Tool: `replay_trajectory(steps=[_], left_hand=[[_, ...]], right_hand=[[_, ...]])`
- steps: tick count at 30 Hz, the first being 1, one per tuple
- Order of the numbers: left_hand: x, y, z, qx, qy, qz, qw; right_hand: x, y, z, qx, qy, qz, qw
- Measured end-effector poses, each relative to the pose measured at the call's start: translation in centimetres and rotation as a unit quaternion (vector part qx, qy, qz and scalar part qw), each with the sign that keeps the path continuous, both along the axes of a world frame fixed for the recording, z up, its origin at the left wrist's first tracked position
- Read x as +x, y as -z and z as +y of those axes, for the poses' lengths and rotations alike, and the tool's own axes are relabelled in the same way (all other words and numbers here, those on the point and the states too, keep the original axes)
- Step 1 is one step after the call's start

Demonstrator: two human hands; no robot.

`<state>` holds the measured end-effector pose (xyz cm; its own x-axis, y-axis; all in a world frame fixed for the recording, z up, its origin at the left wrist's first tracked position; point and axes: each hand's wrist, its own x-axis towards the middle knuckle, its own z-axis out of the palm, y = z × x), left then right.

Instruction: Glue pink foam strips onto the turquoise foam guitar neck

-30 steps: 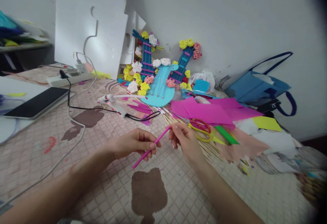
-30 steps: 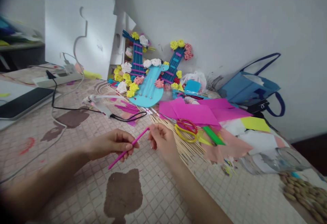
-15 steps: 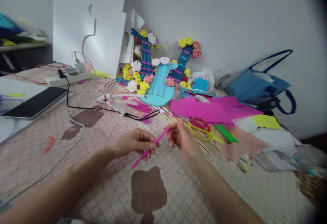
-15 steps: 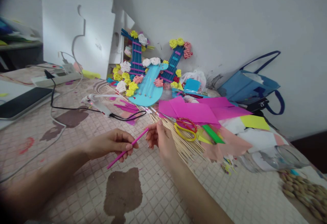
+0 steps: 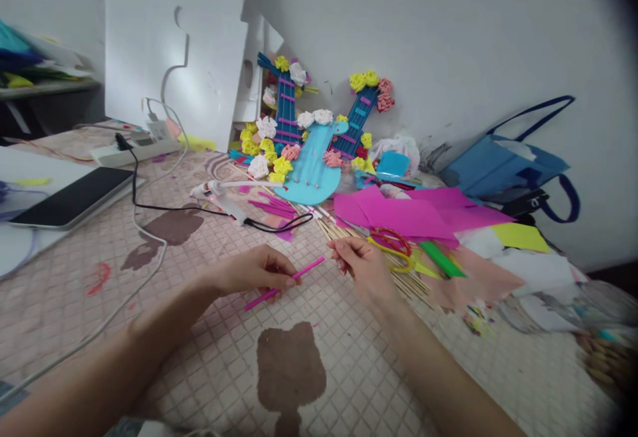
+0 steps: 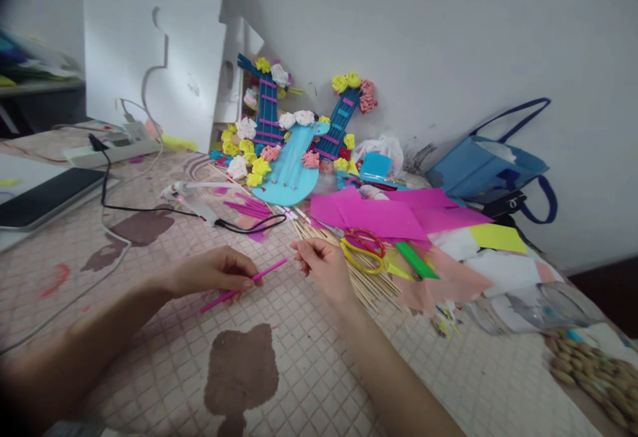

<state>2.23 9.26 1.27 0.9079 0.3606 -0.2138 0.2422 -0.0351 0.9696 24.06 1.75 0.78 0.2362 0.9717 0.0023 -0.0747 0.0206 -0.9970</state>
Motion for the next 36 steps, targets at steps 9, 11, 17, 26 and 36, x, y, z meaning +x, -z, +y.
replay_trajectory(steps=[9, 11, 17, 26, 36], left_hand=[[-0.1, -0.3, 0.1, -0.055, -0.039, 0.018, 0.998], [-0.2, -0.3, 0.1, -0.066, -0.047, 0.018, 0.997], [-0.2, -0.5, 0.1, -0.082, -0.055, 0.01, 0.995], [-0.1, -0.4, 0.0, -0.11, -0.063, 0.021, 0.992], [0.2, -0.4, -0.4, -0.129, -0.092, 0.033, 0.987]], right_hand=[[-0.2, -0.2, 0.1, -0.014, -0.004, 0.059, 0.998], [-0.1, 0.1, 0.2, 0.005, -0.023, 0.05, 0.998], [0.3, 0.2, 0.1, -0.015, -0.008, -0.156, 0.988], [-0.4, -0.3, -0.2, -0.007, -0.087, -0.097, 0.991], [-0.3, 0.2, 0.0, -0.034, -0.057, 0.044, 0.997]])
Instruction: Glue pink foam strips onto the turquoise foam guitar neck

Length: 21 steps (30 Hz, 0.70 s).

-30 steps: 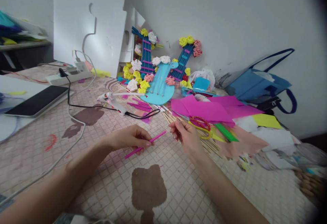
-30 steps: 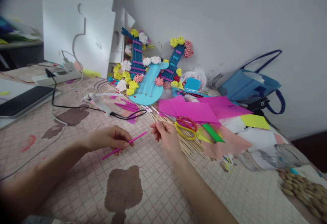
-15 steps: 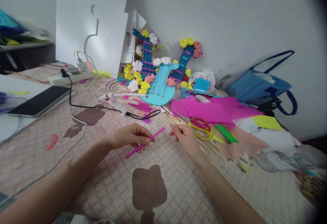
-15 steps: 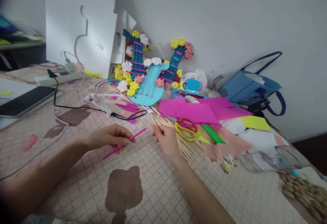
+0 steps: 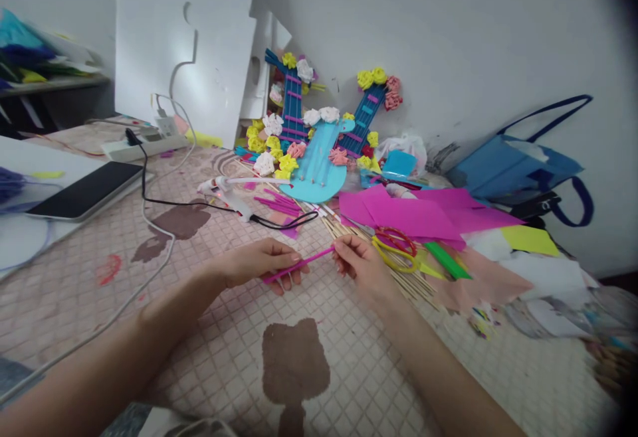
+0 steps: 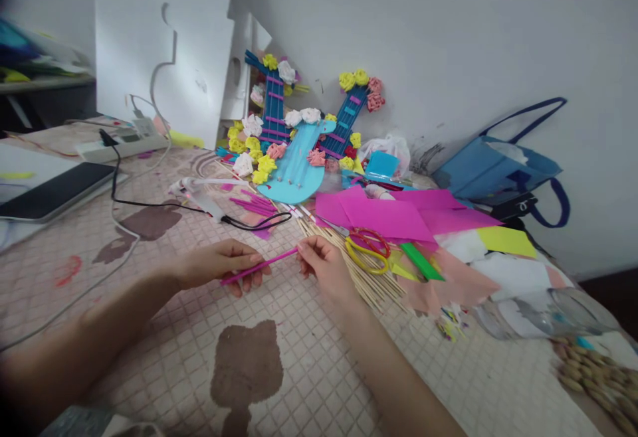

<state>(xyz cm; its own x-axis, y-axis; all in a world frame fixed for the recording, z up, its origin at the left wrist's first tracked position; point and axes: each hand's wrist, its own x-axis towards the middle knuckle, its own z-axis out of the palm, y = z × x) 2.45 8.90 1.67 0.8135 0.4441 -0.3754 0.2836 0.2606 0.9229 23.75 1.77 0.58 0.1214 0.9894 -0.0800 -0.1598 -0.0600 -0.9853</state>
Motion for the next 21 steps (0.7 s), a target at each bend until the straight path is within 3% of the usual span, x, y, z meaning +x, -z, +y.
replay_trajectory(steps=[5, 13, 18, 21], left_hand=[[-0.4, 0.2, 0.7, 0.061, -0.007, 0.006, 0.998], [-0.3, 0.9, 1.0, 0.171, -0.003, 0.006, 0.985], [-0.5, 1.4, 1.1, 0.18, -0.011, -0.009, 0.983], [-0.6, 1.5, 1.0, 0.168, 0.005, -0.014, 0.986]], right_hand=[[1.4, 0.5, 0.5, 0.009, 0.043, 0.008, 0.999], [0.9, 0.9, 0.3, 0.052, 0.003, -0.102, 0.993], [-0.4, 0.2, -0.3, 0.054, -0.041, -0.158, 0.985], [-0.4, -1.2, 0.8, 0.083, -0.051, -0.214, 0.972]])
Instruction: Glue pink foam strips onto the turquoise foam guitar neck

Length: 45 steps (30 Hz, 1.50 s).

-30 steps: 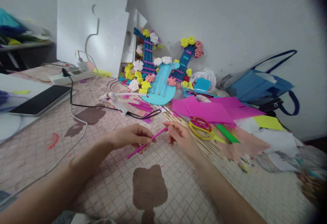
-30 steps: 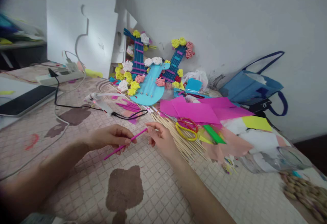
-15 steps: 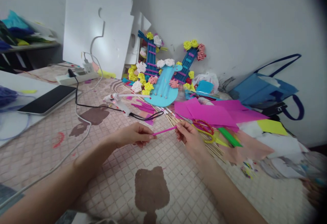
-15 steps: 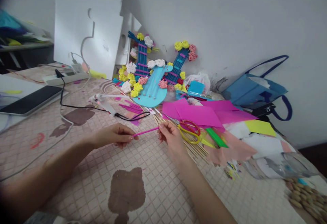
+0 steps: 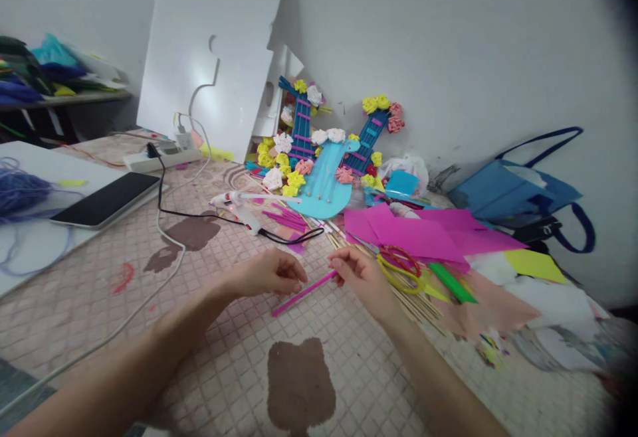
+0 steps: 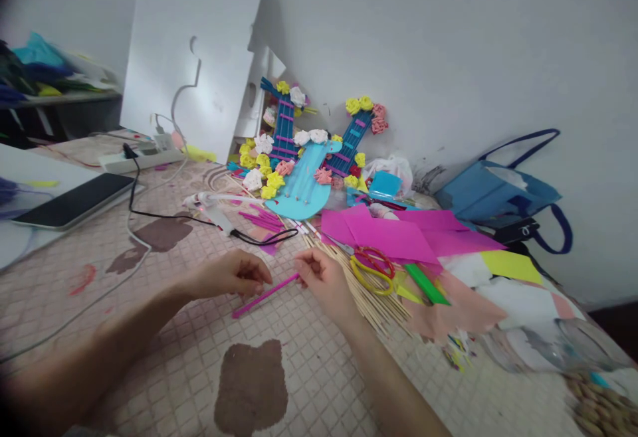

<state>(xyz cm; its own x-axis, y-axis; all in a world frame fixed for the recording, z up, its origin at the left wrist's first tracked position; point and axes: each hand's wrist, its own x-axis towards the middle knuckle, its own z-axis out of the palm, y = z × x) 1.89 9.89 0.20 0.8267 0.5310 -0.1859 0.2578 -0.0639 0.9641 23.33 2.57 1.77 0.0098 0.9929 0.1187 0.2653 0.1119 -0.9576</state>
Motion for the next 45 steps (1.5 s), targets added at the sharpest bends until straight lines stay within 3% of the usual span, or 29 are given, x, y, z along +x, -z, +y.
replay_trajectory(steps=[3, 6, 8, 13, 21, 27, 37, 41, 45], left_hand=[[0.4, -0.2, -0.6, 0.073, -0.019, 0.012, 0.997], [1.2, -0.3, -1.6, 0.188, -0.072, 0.058, 0.978], [1.8, -0.2, -2.3, 0.234, -0.102, 0.11, 0.96], [2.5, 0.0, -3.2, 0.329, -0.111, 0.172, 0.922], [3.6, -0.8, -4.2, 0.369, -0.092, 0.235, 0.895], [3.1, -0.6, -3.8, 0.354, -0.089, 0.202, 0.909], [1.8, -0.4, -3.1, 0.353, -0.069, 0.145, 0.922], [1.6, -0.7, -3.0, 0.34, -0.077, 0.149, 0.925], [1.3, -0.8, -2.8, 0.323, -0.083, 0.138, 0.933]], right_hand=[[0.1, -2.1, 2.8, 0.073, 0.017, -0.113, 0.991], [-0.4, -3.5, 6.9, 0.128, -0.011, -0.293, 0.947], [-1.1, -3.5, 9.9, 0.119, -0.065, -0.39, 0.911], [-3.4, -1.6, 15.3, 0.104, -0.118, -0.466, 0.871], [-5.8, -0.7, 17.1, 0.052, -0.149, -0.542, 0.826], [-6.1, -1.2, 17.8, -0.004, -0.158, -0.573, 0.804], [-7.2, -0.8, 17.3, -0.07, -0.125, -0.576, 0.805], [-7.0, -0.4, 17.7, -0.076, -0.113, -0.542, 0.83], [-6.3, -1.1, 18.0, -0.057, -0.1, -0.462, 0.879]])
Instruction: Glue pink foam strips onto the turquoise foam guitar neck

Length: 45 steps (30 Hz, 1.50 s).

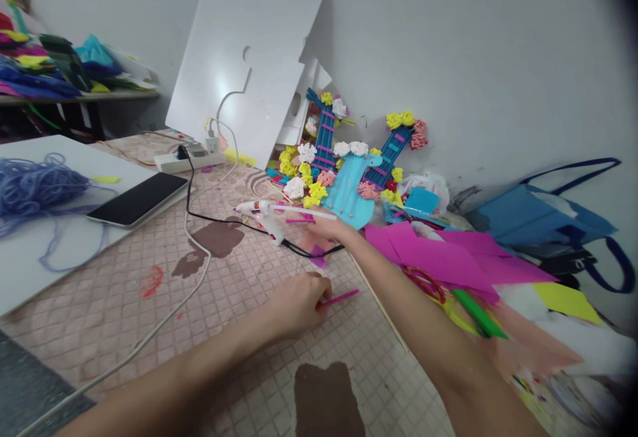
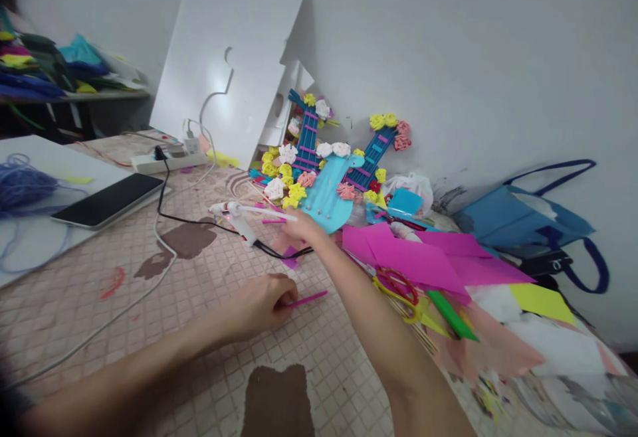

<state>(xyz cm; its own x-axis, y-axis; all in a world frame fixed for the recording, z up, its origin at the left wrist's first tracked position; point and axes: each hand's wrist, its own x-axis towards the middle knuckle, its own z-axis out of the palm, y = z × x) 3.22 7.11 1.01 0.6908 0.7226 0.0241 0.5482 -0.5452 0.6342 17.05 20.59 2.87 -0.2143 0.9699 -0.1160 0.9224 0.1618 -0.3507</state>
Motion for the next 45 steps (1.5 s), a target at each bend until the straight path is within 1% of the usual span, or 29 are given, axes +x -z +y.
replay_trajectory(steps=[4, 8, 11, 14, 16, 17, 19, 21, 23, 24, 26, 28, 30, 32, 34, 35, 37, 40, 45], left_hand=[[-0.5, -0.6, 0.4, -0.025, 0.012, -0.008, 1.0], [-1.1, -1.3, 0.8, -0.043, 0.024, -0.002, 0.999], [-1.3, -1.5, 1.1, -0.056, 0.052, 0.001, 0.997], [-1.5, -1.4, 1.3, -0.066, 0.085, 0.009, 0.994], [-1.6, -1.3, 1.4, -0.074, 0.103, 0.019, 0.992], [-1.7, -1.3, 1.4, -0.078, 0.109, 0.022, 0.991], [-1.8, -1.4, 1.4, -0.087, 0.115, 0.021, 0.989], [-1.9, -1.5, 1.4, -0.093, 0.116, 0.021, 0.989], [-2.2, -1.7, 1.5, -0.101, 0.115, 0.031, 0.988], [-2.3, -1.9, 1.5, -0.106, 0.114, 0.038, 0.987], [-2.8, -2.1, 1.8, -0.117, 0.11, 0.044, 0.986], [-3.3, -2.3, 2.2, -0.115, 0.093, 0.034, 0.988], [-3.8, -2.5, 2.6, -0.095, 0.06, 0.021, 0.993], [-4.1, -2.7, 2.9, -0.064, 0.016, 0.022, 0.998], [-4.4, -2.9, 3.1, -0.04, -0.023, 0.038, 0.998], [-4.5, -3.0, 3.2, -0.035, -0.032, 0.047, 0.998], [-4.8, -3.1, 3.2, -0.043, -0.025, 0.06, 0.997], [-5.1, -3.2, 3.3, -0.066, 0.003, 0.074, 0.995], [-4.9, -3.0, 3.0, -0.07, 0.029, 0.099, 0.992]], right_hand=[[2.2, -1.5, 0.0, -0.001, 0.031, 0.118, 0.993], [5.7, -3.0, -1.0, -0.011, 0.069, 0.22, 0.973], [8.1, -4.2, -3.4, -0.009, 0.075, 0.263, 0.962], [8.8, -5.0, -7.8, 0.0, 0.051, 0.28, 0.959], [8.1, -4.7, -11.4, 0.02, -0.006, 0.264, 0.964], [7.5, -4.1, -13.1, 0.016, -0.031, 0.243, 0.969], [6.1, -2.6, -16.2, 0.017, -0.062, 0.162, 0.985], [5.1, -1.1, -18.2, 0.019, -0.057, 0.1, 0.993], [4.7, -0.5, -19.0, 0.02, -0.055, 0.067, 0.996], [4.8, -0.6, -18.8, 0.021, -0.062, 0.059, 0.996], [5.1, -1.7, -17.6, 0.034, -0.078, 0.054, 0.995], [5.2, -3.0, -15.4, 0.07, -0.068, 0.053, 0.994], [4.9, -3.7, -12.6, 0.104, -0.062, 0.044, 0.992], [4.1, -3.4, -9.5, 0.141, -0.077, -0.021, 0.987], [3.1, -2.3, -6.6, 0.141, -0.086, -0.048, 0.985], [2.5, -1.7, -5.4, 0.137, -0.09, -0.06, 0.985], [1.6, -0.6, -3.4, 0.128, -0.092, -0.083, 0.984], [0.8, 0.2, -1.8, 0.106, -0.09, -0.122, 0.983], [0.3, 0.4, -0.9, 0.08, -0.086, -0.17, 0.978]])
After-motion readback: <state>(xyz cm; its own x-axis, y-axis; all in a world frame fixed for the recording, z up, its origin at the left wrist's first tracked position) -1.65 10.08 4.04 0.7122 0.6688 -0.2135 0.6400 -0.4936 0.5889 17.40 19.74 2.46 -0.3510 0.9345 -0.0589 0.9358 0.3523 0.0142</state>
